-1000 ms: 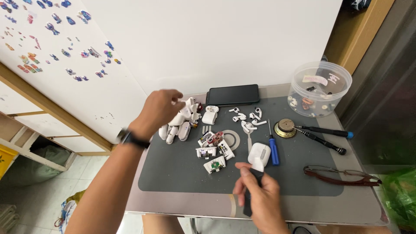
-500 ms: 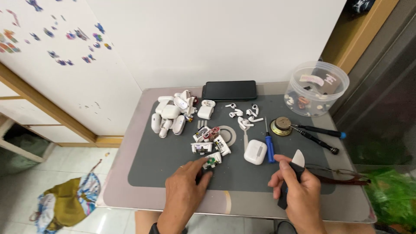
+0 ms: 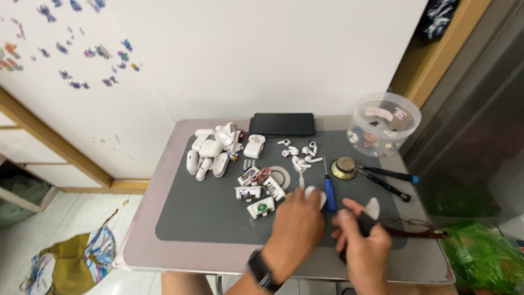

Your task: Disassembling and inspecting small electronic earbuds and charging cases using a precision tool

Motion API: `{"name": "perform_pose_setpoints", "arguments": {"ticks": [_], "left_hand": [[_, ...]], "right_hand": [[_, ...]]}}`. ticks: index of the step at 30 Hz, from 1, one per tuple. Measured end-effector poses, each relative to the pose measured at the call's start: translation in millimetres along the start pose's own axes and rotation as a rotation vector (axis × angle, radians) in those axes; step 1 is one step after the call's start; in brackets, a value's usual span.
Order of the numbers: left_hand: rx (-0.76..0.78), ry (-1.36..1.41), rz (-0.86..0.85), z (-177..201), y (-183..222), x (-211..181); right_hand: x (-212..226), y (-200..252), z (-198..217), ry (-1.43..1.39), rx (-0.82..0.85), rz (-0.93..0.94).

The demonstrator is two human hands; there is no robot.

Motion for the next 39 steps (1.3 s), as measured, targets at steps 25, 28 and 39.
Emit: {"name": "perform_pose_setpoints", "arguments": {"ticks": [25, 28, 39], "left_hand": [[-0.096, 1.823, 0.752, 3, 76, 86], [-0.193, 1.894, 0.857, 4, 74, 87], [-0.213, 1.451, 0.731, 0, 82, 85]], "right_hand": [[-2, 30, -45, 0.254, 0.226, -0.293], [-4, 42, -41, 0.292, 0.135, -0.222], [-25, 53, -40, 0.699, 0.156, 0.181]]}}
Point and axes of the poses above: each hand's wrist, its own y-axis away from the middle knuckle, its own z-axis out of the back of the hand, x = y × z, the point moved 2 cm from there along -y, towards the middle knuckle, and after that the axes turned 4 degrees about -x, right-handed, at the moved point
